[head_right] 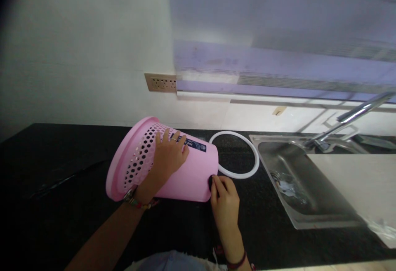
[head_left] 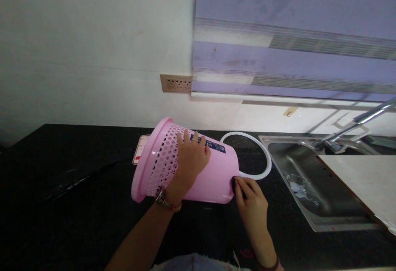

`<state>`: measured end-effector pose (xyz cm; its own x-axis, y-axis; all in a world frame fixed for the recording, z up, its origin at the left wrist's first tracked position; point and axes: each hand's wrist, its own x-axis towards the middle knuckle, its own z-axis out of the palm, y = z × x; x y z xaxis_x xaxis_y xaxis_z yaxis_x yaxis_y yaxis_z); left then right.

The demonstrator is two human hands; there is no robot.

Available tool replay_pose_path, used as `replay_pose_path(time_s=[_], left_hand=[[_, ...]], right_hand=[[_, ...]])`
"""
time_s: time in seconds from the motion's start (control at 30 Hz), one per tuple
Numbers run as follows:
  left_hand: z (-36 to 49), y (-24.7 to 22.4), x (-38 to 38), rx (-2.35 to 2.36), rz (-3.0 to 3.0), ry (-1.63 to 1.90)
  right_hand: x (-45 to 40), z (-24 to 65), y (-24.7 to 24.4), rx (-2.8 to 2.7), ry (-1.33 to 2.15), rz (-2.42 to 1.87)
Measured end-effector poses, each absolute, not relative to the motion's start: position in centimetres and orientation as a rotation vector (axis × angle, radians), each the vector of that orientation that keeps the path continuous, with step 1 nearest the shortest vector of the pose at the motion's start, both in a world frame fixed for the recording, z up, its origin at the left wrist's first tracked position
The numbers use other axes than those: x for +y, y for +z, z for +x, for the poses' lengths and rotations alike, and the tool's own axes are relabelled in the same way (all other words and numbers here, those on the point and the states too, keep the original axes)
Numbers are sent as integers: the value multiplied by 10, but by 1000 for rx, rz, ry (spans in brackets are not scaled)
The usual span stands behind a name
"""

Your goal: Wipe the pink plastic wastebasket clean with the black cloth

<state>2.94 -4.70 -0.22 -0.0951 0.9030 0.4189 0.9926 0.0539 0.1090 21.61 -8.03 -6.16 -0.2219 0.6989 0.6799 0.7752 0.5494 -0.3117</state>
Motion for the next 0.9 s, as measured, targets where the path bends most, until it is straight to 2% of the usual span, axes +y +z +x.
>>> replay_pose_path(time_s=[0.3, 0.53, 0.73, 0.9], left_hand=[[44, -2, -44, -2202, -1890, -456], [42, -2, -39, -2187, -1895, -466], [40, -2, -36, -2160, -1907, -478], [40, -5, -34, -2145, -1910, -491]], right_hand=[[-30, 230, -67, -1908, -116, -1342], [-60, 241, -109, -1886, 84, -1359], [-75, 248, -75, -1646, -18, -1325], [-72, 211, -57, -1775, -88, -1148]])
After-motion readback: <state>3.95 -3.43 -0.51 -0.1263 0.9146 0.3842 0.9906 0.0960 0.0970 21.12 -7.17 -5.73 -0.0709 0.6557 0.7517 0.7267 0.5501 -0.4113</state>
